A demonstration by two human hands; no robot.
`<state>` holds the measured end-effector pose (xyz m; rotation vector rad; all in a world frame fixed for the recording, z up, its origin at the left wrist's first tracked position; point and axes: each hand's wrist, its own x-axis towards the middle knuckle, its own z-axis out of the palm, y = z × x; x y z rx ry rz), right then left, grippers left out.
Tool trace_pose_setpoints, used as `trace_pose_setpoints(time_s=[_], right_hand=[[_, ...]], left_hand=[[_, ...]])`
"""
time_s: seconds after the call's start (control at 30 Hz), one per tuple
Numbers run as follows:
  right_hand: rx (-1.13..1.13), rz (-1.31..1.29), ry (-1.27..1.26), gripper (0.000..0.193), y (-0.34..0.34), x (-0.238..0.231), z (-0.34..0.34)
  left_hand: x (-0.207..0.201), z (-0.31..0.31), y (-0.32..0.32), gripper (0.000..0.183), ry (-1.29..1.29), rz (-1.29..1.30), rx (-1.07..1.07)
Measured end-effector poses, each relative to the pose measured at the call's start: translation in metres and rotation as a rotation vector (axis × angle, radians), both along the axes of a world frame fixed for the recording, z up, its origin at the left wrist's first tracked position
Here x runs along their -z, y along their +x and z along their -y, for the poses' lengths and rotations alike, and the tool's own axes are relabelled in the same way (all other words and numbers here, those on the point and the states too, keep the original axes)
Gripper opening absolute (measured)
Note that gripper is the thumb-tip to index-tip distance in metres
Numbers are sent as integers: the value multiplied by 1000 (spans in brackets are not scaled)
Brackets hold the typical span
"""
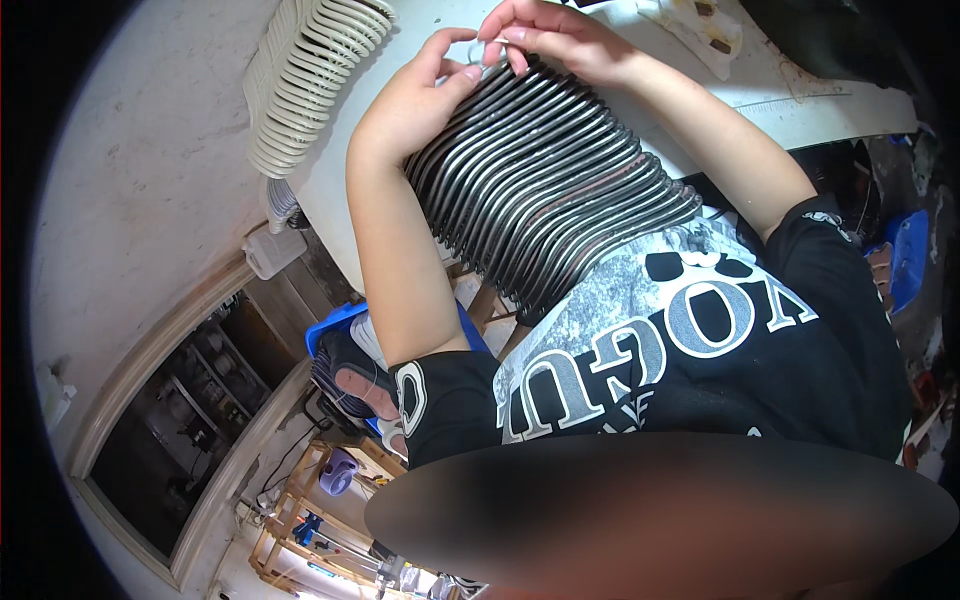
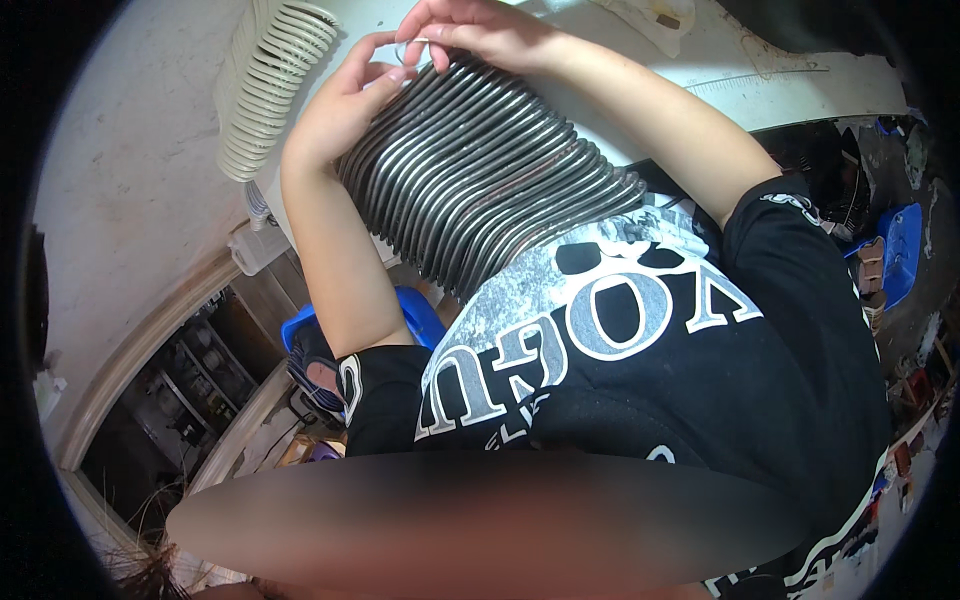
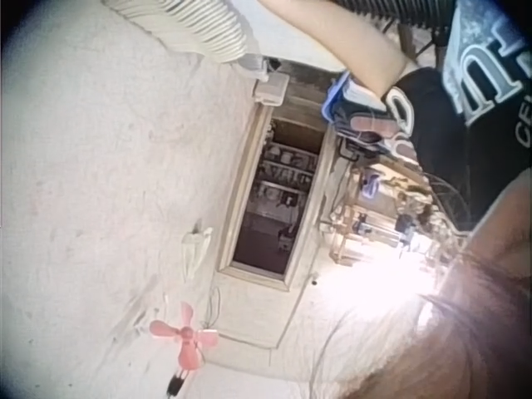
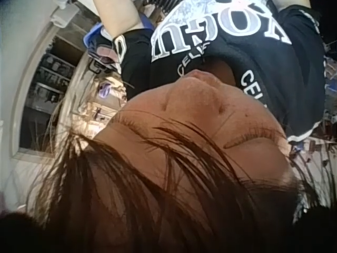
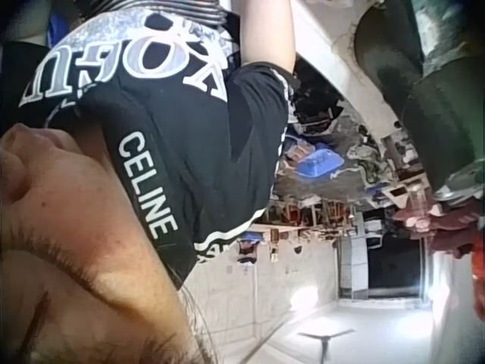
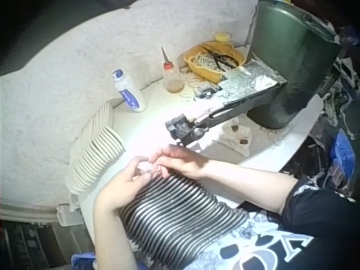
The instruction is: The recorder is inspecting and organizing shoe insoles in a workshop setting.
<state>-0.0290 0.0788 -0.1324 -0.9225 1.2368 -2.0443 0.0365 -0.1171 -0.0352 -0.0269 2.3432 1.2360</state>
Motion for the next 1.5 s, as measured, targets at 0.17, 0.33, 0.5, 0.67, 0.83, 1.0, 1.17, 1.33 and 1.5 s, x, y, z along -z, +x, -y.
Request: trace_pose_setpoints(time_s=[0.17,0.33,0.5,0.67,0.83,1.0,1.17,1.33,1.5], right_hand=[[107,-47,49,20,-11,4,3],[168,336,213,19,7,-27,-3],[72,120,308,15,2,-26,-10],[252,-211,439,42,4,-21,-6],[167,-465,590,41,5,-31,-2],[110,-502,668,57,8,-38,-3],[50,-597,783,68,7,-32,-17],[-13,-503,855,70,16,-32,-46],[-229,-601,1022,88,35,-49,-78]], left_hand=[[-5,-1,-4,33,134,25,8],[5,12,-16,17,122,182,182],[-2,3,-9,19,139,111,3],[4,9,-12,32,55,180,15],[11,2,-19,38,17,-24,295],[13,-16,-22,56,-506,35,253],[20,-4,-14,53,-768,100,144],[19,16,13,49,-605,109,151],[16,43,50,53,-514,142,22]])
